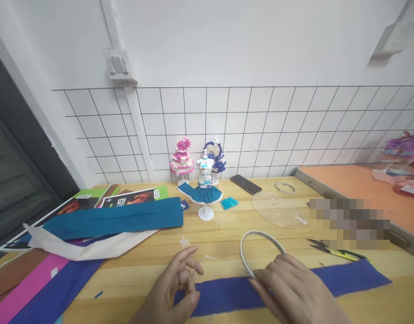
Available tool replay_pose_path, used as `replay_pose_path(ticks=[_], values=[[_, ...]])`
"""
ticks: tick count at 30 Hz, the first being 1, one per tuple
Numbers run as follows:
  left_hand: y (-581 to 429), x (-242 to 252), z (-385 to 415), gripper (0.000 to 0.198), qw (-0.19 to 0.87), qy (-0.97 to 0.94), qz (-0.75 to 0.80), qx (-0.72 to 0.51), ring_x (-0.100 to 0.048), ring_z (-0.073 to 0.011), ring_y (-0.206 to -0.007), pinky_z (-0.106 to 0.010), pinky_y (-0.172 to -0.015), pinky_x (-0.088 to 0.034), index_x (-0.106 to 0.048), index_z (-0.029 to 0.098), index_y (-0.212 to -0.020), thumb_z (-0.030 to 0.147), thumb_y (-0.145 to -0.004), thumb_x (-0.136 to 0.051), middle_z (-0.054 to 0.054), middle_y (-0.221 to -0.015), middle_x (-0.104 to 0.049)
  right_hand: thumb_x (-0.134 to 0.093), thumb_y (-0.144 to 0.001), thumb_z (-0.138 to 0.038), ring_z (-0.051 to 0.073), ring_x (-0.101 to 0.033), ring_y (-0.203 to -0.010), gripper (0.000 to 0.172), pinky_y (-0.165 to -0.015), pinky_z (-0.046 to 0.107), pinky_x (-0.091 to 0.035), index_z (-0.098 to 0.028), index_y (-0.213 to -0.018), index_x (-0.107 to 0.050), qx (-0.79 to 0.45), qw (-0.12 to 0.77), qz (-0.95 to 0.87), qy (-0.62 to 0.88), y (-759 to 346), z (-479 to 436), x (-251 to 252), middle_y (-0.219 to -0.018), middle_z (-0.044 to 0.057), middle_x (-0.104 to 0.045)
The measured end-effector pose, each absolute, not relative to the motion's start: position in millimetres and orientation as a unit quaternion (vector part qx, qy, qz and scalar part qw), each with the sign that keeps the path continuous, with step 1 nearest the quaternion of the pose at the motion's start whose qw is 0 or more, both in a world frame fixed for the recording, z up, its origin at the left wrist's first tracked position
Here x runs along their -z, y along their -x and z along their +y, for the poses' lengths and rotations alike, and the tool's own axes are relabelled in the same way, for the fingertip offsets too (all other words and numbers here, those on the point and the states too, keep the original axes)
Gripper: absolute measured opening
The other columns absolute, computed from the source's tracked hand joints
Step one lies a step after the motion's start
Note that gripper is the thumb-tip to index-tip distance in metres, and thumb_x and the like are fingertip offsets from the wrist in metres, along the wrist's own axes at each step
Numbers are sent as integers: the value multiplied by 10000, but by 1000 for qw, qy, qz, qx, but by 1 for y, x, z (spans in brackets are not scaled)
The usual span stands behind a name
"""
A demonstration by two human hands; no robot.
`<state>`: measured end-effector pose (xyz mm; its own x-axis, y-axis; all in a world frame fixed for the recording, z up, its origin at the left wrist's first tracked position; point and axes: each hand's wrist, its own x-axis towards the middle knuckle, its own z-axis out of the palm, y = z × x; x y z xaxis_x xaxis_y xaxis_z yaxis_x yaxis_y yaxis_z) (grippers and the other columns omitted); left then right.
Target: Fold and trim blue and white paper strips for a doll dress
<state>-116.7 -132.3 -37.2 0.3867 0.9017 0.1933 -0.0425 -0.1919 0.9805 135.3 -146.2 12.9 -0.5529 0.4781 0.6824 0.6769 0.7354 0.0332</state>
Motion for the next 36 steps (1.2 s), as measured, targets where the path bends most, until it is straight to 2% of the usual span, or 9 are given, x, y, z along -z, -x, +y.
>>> replay_pose_path(ticks=[4,8,10,13,15,18,22,27,36], values=[[120,32,-134,633,523,-640,396,-400,-375,-29,-515,-199,-526,-362,-362,317,-1275,229,-717,-648,-3,-936,-513,-454,-877,-111,133,-465,-488,211,-507,285,-325,-161,-700,-559,161,311,-877,328,-127,-149,-8,-546,-4,-522],[124,30,-129,316,438,-673,464,-375,-374,-47,-480,-190,-487,-361,-541,231,-1097,301,-791,-570,20,-755,-538,-418,-896,-108,142,-512,-511,214,-514,279,-354,-147,-777,-591,165,287,-885,326,-124,-152,-8,-565,9,-553],[127,27,-125,174,340,-730,462,-372,-443,-71,-509,-194,-514,-392,-602,210,-957,297,-830,-522,20,-677,-548,-364,-909,-89,142,-518,-503,269,-508,275,-358,-146,-793,-599,177,277,-889,317,-124,-153,-10,-562,10,-559],[131,20,-123,142,144,-816,402,-388,-544,-101,-586,-192,-535,-407,-614,201,-830,207,-859,-475,6,-644,-593,-280,-916,-53,146,-529,-497,359,-507,275,-366,-145,-807,-610,193,264,-895,302,-125,-153,-14,-555,13,-571],[133,17,-123,166,31,-848,353,-394,-575,-110,-612,-203,-542,-412,-608,204,-866,145,-861,-453,-4,-683,-636,-260,-917,-51,148,-534,-500,378,-506,276,-369,-142,-813,-612,196,268,-894,300,-126,-152,-16,-557,18,-581],[137,16,-125,232,-58,-866,294,-399,-585,-125,-673,-238,-606,-437,-582,200,-993,77,-841,-456,-30,-780,-669,-256,-923,-72,154,-536,-520,374,-514,282,-373,-139,-831,-612,188,276,-891,307,-128,-150,-14,-592,32,-597],[142,19,-129,319,-114,-879,249,-391,-587,-158,-807,-312,-745,-458,-554,173,-1099,43,-817,-482,-65,-880,-676,-295,-924,-89,156,-527,-550,325,-535,285,-367,-136,-832,-603,161,296,-883,328,-133,-147,-3,-621,37,-585],[145,18,-133,285,-115,-892,233,-369,-586,-163,-820,-313,-764,-461,-547,141,-1113,88,-847,-460,-73,-860,-674,-363,-916,-114,172,-520,-584,233,-559,297,-351,-131,-834,-581,141,313,-873,348,-138,-146,7,-649,46,-572],[137,24,-125,260,-143,-876,266,-376,-551,-121,-634,-284,-637,-451,-544,164,-1015,46,-784,-565,5,-666,-625,-384,-912,-115,159,-496,-548,220,-536,287,-324,-153,-792,-565,143,312,-873,347,-134,-142,6,-617,19,-544]])
